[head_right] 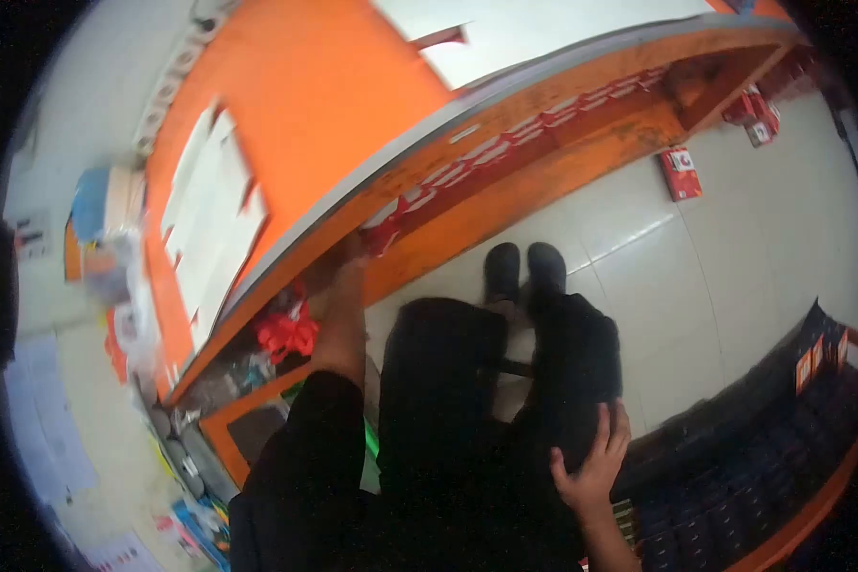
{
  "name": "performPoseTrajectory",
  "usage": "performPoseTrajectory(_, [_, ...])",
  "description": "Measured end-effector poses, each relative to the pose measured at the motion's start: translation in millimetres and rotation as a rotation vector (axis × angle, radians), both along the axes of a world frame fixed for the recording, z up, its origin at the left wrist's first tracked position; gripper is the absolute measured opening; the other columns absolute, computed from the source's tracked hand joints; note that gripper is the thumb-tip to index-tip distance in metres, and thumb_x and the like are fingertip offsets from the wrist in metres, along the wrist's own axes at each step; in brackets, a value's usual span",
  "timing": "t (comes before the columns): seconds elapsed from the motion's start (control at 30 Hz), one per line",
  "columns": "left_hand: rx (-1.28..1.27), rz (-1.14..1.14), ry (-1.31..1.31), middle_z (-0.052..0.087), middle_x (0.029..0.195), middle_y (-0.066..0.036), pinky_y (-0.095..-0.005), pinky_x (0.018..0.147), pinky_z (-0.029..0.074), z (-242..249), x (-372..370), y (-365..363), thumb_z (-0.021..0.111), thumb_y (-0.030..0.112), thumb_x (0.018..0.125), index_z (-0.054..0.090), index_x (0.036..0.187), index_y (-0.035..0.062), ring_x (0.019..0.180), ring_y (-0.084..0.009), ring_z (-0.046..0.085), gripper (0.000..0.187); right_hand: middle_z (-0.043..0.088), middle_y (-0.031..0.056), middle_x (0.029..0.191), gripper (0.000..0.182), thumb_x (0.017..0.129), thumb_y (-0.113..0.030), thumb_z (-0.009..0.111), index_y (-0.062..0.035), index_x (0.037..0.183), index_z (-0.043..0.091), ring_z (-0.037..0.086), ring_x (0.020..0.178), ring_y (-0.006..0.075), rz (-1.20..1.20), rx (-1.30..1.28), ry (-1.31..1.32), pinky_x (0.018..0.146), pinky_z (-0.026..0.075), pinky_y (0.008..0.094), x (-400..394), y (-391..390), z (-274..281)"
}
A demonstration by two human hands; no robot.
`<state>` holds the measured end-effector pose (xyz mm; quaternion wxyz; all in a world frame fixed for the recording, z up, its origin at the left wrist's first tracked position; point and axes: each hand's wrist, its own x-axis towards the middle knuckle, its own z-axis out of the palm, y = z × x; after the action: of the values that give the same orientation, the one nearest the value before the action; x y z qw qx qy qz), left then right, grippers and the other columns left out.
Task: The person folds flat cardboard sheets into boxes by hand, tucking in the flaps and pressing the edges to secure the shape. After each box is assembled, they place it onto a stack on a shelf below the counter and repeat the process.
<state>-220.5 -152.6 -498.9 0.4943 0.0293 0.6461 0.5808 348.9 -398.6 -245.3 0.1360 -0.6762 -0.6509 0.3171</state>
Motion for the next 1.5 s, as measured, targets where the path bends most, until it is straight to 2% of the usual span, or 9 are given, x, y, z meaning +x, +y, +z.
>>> performPoseTrajectory(0.4, [-0.069,-0.215,0.174,0.070,0.121,-0.005,-0.0350,0.088,0.056,10,33,8,0.066,0.015,0.100,0.068,0.123,0.0061,0.109,-0.0165,0.066,0.025,0.032,0.0300,0.160,0.090,0.084,-0.042,0.074,-0.0070,0.157,0.037,0.035,0.144,0.0512,0.046,-0.017,-0.001,0.118,0.029,0.0609,-17,7,7])
performPoseTrajectory(0.67, [0.759,-0.717,1.278,0.073,0.122,-0.015,-0.0378,0.100,0.053,359,126,-162,0.077,0.005,0.088,0.072,0.121,0.0022,0.116,-0.0277,0.068,0.034,0.033,0.0294,0.161,0.087,0.090,-0.043,0.072,-0.0088,0.161,0.033,0.036,0.144,0.0501,0.079,0.125,0.043,0.119,0.029,0.0576,-17,-21,3])
performPoseTrajectory(0.8, [0.360,-0.463,2.072,0.069,0.131,-0.019,-0.0469,0.104,0.050,438,78,-128,0.070,0.030,0.097,0.070,0.127,0.0021,0.123,-0.0381,0.064,0.041,0.032,0.0298,0.161,0.087,0.093,-0.042,0.070,-0.0083,0.162,0.029,0.036,0.144,0.0501,0.069,0.144,0.031,0.118,0.033,0.0564,-13,-35,-10])
performPoseTrajectory(0.93, [0.272,-0.722,2.012,0.071,0.125,-0.022,-0.0501,0.099,0.050,425,10,-101,0.063,0.045,0.100,0.074,0.118,0.0008,0.117,-0.0391,0.067,0.050,0.031,0.0299,0.162,0.087,0.093,-0.040,0.070,-0.0071,0.163,0.028,0.036,0.145,0.0498,0.036,0.204,-0.038,0.118,0.035,0.0565,-19,-52,-2])
performPoseTrajectory(1.0, [0.038,-0.966,1.597,0.076,0.098,-0.019,-0.0464,0.087,0.053,453,7,-99,0.061,0.051,0.100,0.075,0.100,-0.0033,0.093,-0.0363,0.070,0.056,0.031,0.0300,0.162,0.087,0.093,-0.039,0.070,-0.0060,0.162,0.028,0.037,0.145,0.0491,0.035,0.158,-0.143,0.117,0.036,0.0564,-22,-62,2])
performPoseTrajectory(1.13, [-0.019,-1.087,1.428,0.077,0.085,-0.014,-0.0390,0.079,0.053,469,-15,-87,0.066,0.047,0.099,0.080,0.105,-0.0006,0.081,-0.0239,0.069,0.050,0.030,0.0311,0.162,0.087,0.095,-0.041,0.069,-0.0035,0.162,0.028,0.038,0.144,0.0505,0.009,0.193,-0.112,0.116,0.038,0.0568,-13,-69,-10])
performPoseTrajectory(1.2, [-0.026,-1.032,1.111,0.062,0.065,-0.001,-0.0406,0.069,0.047,478,-21,-85,0.068,0.046,0.099,0.071,0.077,0.0022,0.065,-0.0193,0.052,0.049,0.030,0.0320,0.162,0.088,0.095,-0.042,0.069,-0.0033,0.162,0.027,0.037,0.144,0.0510,0.027,0.125,-0.155,0.116,0.038,0.0569,-16,-79,-7])
performPoseTrajectory(1.37, [-0.150,-1.170,0.832,0.064,0.138,-0.015,-0.0431,0.100,0.051,481,-37,-64,0.076,0.047,0.092,0.069,0.137,0.0102,0.125,-0.0228,0.058,0.058,0.027,0.0355,0.162,0.091,0.094,-0.044,0.070,-0.0042,0.163,0.025,0.032,0.147,0.0531,0.076,0.007,-0.315,0.119,0.035,0.0568,-20,-90,27])
performPoseTrajectory(1.5, [-0.116,-1.248,0.851,0.065,0.141,-0.008,-0.0446,0.109,0.049,465,-43,-49,0.075,0.050,0.092,0.068,0.138,0.0111,0.133,-0.0242,0.057,0.060,0.021,0.0362,0.164,0.091,0.093,-0.038,0.073,-0.0061,0.163,0.025,0.029,0.149,0.0532,0.082,0.085,-0.171,0.123,0.031,0.0540,-10,-96,26])
